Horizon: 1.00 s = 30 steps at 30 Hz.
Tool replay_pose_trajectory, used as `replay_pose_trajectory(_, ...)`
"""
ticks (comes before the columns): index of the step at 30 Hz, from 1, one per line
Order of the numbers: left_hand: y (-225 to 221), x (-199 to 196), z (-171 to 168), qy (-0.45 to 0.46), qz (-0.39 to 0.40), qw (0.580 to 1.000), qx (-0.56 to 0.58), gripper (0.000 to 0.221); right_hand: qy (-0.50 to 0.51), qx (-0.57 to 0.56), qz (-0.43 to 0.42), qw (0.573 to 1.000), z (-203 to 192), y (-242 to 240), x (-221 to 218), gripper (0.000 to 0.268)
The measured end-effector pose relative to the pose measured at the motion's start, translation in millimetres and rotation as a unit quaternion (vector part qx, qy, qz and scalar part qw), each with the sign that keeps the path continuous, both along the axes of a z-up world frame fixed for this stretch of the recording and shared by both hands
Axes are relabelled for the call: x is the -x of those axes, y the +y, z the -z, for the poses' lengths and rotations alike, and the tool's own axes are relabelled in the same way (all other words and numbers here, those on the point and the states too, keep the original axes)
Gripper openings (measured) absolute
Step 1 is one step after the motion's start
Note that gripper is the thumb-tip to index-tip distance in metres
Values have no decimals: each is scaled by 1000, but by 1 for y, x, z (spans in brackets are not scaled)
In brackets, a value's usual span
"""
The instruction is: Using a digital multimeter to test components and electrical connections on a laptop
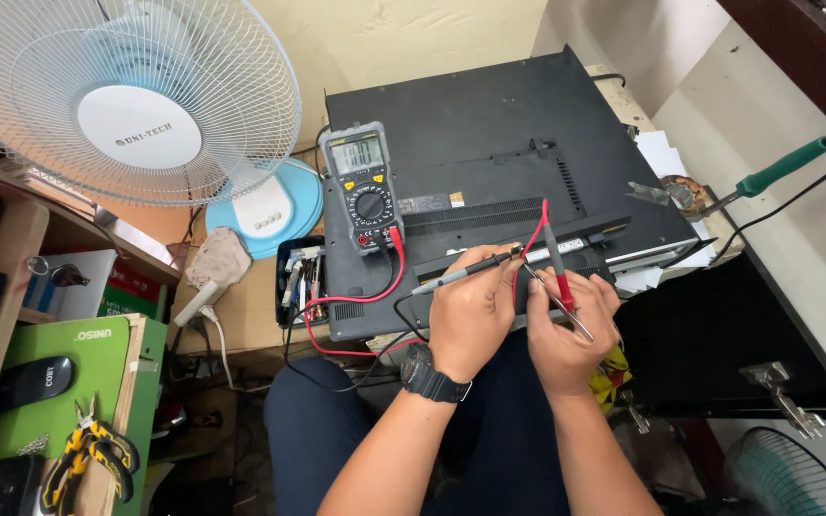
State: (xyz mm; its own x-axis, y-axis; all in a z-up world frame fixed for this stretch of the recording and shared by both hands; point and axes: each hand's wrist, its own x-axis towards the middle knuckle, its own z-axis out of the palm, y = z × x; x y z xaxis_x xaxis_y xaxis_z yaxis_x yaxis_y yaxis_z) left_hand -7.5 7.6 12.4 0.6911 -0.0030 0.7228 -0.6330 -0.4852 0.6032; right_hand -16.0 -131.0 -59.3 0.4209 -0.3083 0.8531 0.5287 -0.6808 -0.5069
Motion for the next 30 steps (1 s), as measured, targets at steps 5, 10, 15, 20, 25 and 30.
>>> replay_pose_trajectory(5, 0, -2, 3, -4, -4, 1000, -2, 17, -1, 1, 0, 1000, 2, -1, -1, 20)
replay_pose_trajectory(10, 1, -2, 4, -1, -1, 1000, 1, 18, -7, 5, -3, 1000, 2, -1, -1, 20)
replay_pose_trajectory(15, 1, -2, 5, -6, 3, 1000, 6, 18, -4, -8, -1, 1000, 3, -1, -2, 21)
replay_pose_trajectory(20, 1, -1, 3, -9, -1, 1000, 5, 17, -4, -3, 2, 1000, 4, -1, -2, 20)
replay_pose_trajectory(25, 1, 0, 1, -2, 1, 1000, 11, 17, -7, -1, 3, 1000, 4, -1, -3, 20)
replay_pose_trajectory(30, 0, 0, -2, -5, 5, 1000, 14, 17, -4, 1, 6, 1000, 5, -1, -2, 20)
